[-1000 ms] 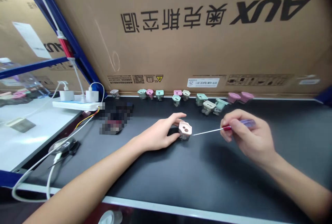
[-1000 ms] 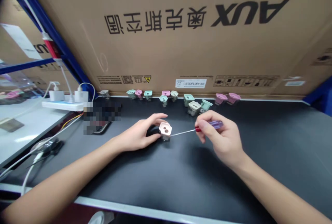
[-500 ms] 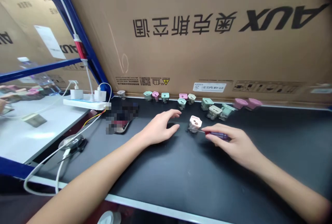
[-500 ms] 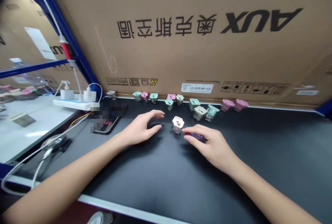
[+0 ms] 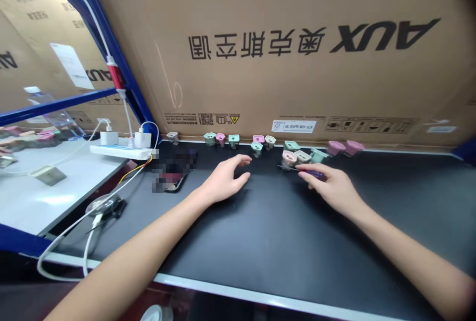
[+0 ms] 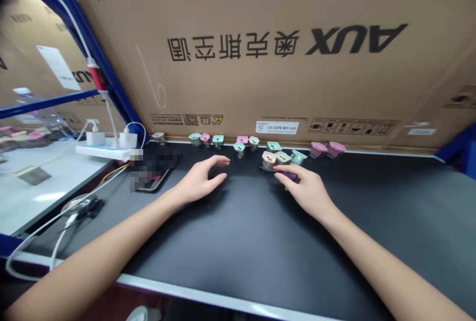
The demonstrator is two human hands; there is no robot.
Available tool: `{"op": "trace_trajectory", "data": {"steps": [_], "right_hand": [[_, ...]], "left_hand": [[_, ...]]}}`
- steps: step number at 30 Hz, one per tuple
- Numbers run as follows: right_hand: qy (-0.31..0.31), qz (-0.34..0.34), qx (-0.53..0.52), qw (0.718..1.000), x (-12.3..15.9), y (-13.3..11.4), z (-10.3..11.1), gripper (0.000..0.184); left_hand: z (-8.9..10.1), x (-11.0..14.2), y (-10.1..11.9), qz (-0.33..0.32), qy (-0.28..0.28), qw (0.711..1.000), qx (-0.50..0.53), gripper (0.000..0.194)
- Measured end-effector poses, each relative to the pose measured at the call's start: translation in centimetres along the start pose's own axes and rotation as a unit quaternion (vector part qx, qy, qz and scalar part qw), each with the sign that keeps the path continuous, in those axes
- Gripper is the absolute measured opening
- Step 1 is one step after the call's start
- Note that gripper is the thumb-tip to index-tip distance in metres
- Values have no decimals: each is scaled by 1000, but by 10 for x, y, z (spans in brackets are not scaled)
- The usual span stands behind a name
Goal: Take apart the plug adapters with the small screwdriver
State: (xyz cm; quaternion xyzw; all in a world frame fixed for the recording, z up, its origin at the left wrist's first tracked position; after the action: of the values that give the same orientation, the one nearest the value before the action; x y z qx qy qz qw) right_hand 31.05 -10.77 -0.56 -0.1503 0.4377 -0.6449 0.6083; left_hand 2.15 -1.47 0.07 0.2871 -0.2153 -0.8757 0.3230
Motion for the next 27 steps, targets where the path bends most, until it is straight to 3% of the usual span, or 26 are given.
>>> {"op": "trace_trajectory", "data": {"steps": [5, 9, 11, 16, 22, 27], "right_hand": [[9, -59, -106, 993, 1, -2, 1, 37], [32, -63, -190, 979, 4, -7, 1, 26], [47, -64, -232, 969, 4, -8, 3, 31], [37, -79, -395, 914, 1, -17, 9, 49], [7, -142, -496, 856, 4, -24, 11, 46], [39, -155, -503, 849, 5, -18, 5, 42]], "left_hand": [[0, -11, -3, 7, 14, 999, -43, 38], [-8, -40, 0, 11, 8, 995, -103, 46], [-15, -57, 2, 21, 8, 990, -137, 53], [-32, -77, 5, 57, 13, 980, -192, 38], [-26, -54, 4, 44, -7, 988, -145, 28], [-13, -16, 12, 17, -20, 998, -48, 54]]}}
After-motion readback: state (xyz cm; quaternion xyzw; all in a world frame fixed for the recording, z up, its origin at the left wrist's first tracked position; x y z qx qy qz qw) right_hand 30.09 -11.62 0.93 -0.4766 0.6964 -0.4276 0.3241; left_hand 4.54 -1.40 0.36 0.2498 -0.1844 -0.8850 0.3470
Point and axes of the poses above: each hand's wrist, its own x-axis away from the middle knuckle, its own z-axis out of the back of the hand, y = z × x, the point moved 2 cm from there along -x, towards the middle knuckle, and after that the axes turned 4 degrees about -x, right-handed, at the moved point
